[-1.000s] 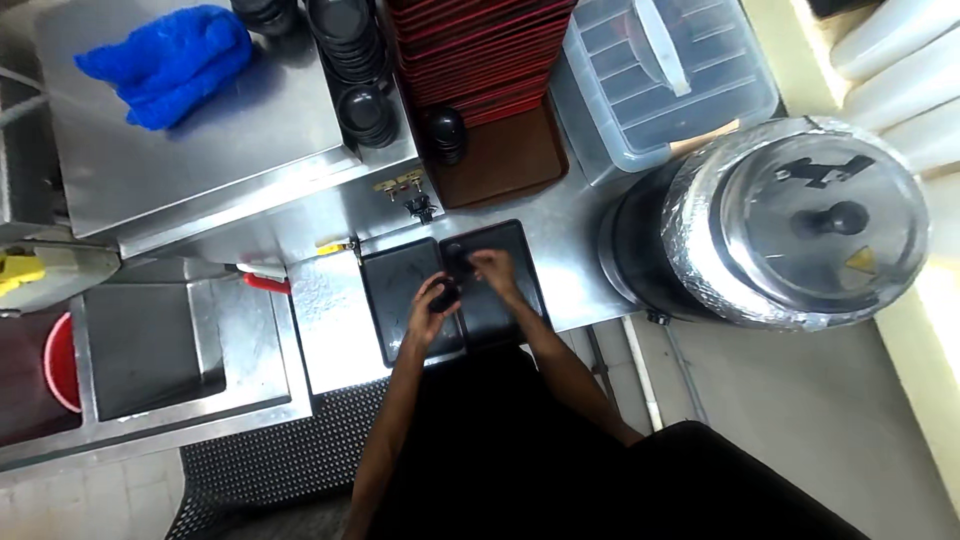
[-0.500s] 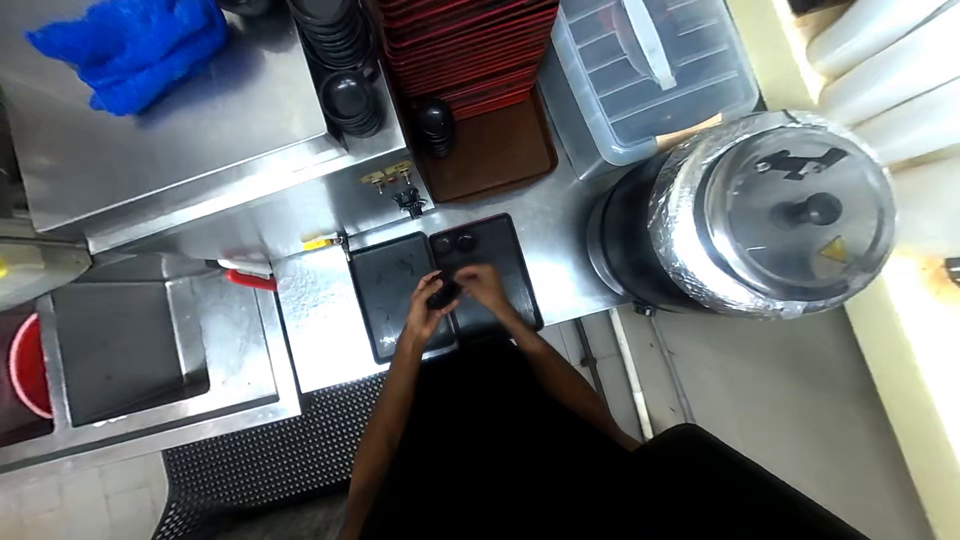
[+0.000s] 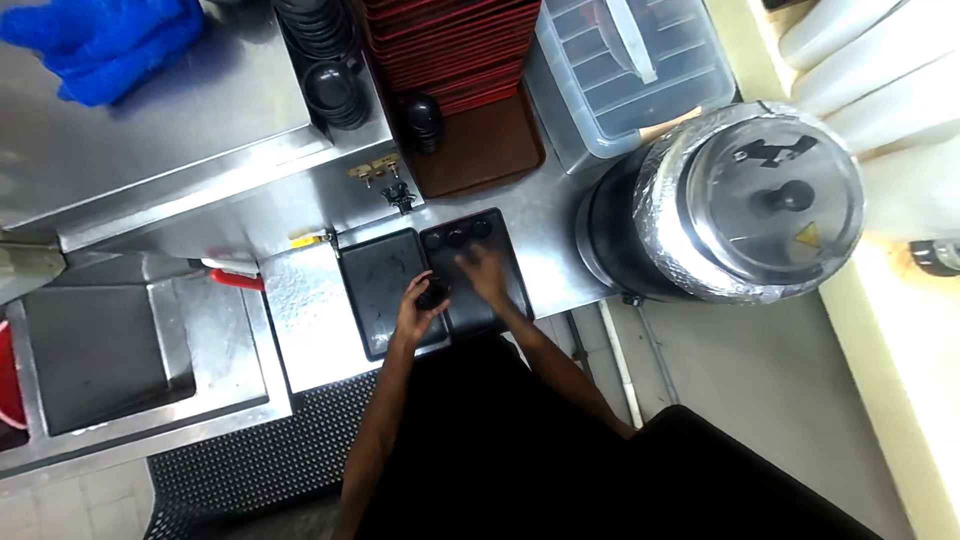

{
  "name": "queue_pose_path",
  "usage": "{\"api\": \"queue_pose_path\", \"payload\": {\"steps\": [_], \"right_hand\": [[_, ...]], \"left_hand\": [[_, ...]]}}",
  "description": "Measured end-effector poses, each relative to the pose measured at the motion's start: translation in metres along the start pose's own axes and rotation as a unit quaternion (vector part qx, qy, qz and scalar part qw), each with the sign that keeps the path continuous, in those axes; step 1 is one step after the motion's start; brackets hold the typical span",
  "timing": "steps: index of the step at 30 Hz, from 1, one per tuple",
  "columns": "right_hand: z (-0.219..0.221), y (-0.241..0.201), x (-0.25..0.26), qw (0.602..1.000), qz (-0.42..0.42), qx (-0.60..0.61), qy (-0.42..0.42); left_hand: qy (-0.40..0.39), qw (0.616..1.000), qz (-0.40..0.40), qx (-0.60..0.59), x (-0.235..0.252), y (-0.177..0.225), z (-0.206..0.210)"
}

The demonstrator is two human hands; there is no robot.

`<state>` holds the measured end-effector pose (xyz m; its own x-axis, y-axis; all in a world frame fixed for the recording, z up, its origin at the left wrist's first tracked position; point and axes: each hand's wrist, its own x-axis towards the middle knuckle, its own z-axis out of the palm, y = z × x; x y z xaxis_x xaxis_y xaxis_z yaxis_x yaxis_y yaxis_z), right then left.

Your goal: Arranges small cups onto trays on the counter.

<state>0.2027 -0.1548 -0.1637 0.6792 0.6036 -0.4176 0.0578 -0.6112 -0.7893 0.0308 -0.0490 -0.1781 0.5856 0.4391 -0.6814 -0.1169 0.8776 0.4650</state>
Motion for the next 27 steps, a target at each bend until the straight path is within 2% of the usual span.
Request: {"api": "queue_pose_path", "payload": {"steps": [2, 3, 6, 9, 12, 15, 18, 21, 22, 24, 27], "right_hand": [[0.015, -0.004, -0.015, 0.993, 0.006, 0.023, -0.116], [0.020, -0.003, -0.018, 0.988, 0.018, 0.040, -0.148], [0.032, 0.004, -0.014, 0.991, 0.042, 0.069, -0.107], [0.044, 0.013, 0.000, 0.994, 0.051, 0.079, -0.048], [0.058, 0.025, 0.026, 0.996, 0.058, 0.063, -0.024], [0.048, 0.014, 0.003, 0.998, 0.044, 0.051, -0.004], [0.033, 0.010, -0.027, 0.996, 0.026, 0.065, -0.052], [0.034, 0.016, -0.025, 0.984, 0.013, 0.077, -0.162], [0.033, 0.020, -0.025, 0.983, 0.008, 0.077, -0.168], [0.026, 0.028, -0.020, 0.988, 0.016, 0.093, -0.122], [0.018, 0.042, 0.009, 0.993, 0.061, 0.100, -0.002]], "left_hand": [[-0.008, 1.000, -0.009, 0.023, -0.001, 0.000, -0.003], [-0.008, 0.999, -0.010, 0.044, -0.002, 0.000, -0.004], [0.020, 0.996, -0.009, 0.086, -0.006, 0.004, -0.011], [0.059, 0.997, -0.004, 0.043, -0.010, 0.006, -0.023], [0.061, 0.998, 0.008, 0.004, -0.011, 0.006, -0.031], [0.051, 0.999, 0.010, -0.010, -0.011, 0.007, -0.028], [0.029, 0.999, -0.003, 0.016, -0.006, 0.002, -0.025], [0.001, 0.997, -0.024, 0.070, -0.003, -0.005, -0.018], [-0.003, 0.996, -0.030, 0.087, -0.003, -0.007, -0.016], [0.008, 0.993, -0.033, 0.110, -0.001, -0.010, -0.011], [0.032, 0.993, -0.024, 0.109, 0.001, -0.010, -0.011]]}}
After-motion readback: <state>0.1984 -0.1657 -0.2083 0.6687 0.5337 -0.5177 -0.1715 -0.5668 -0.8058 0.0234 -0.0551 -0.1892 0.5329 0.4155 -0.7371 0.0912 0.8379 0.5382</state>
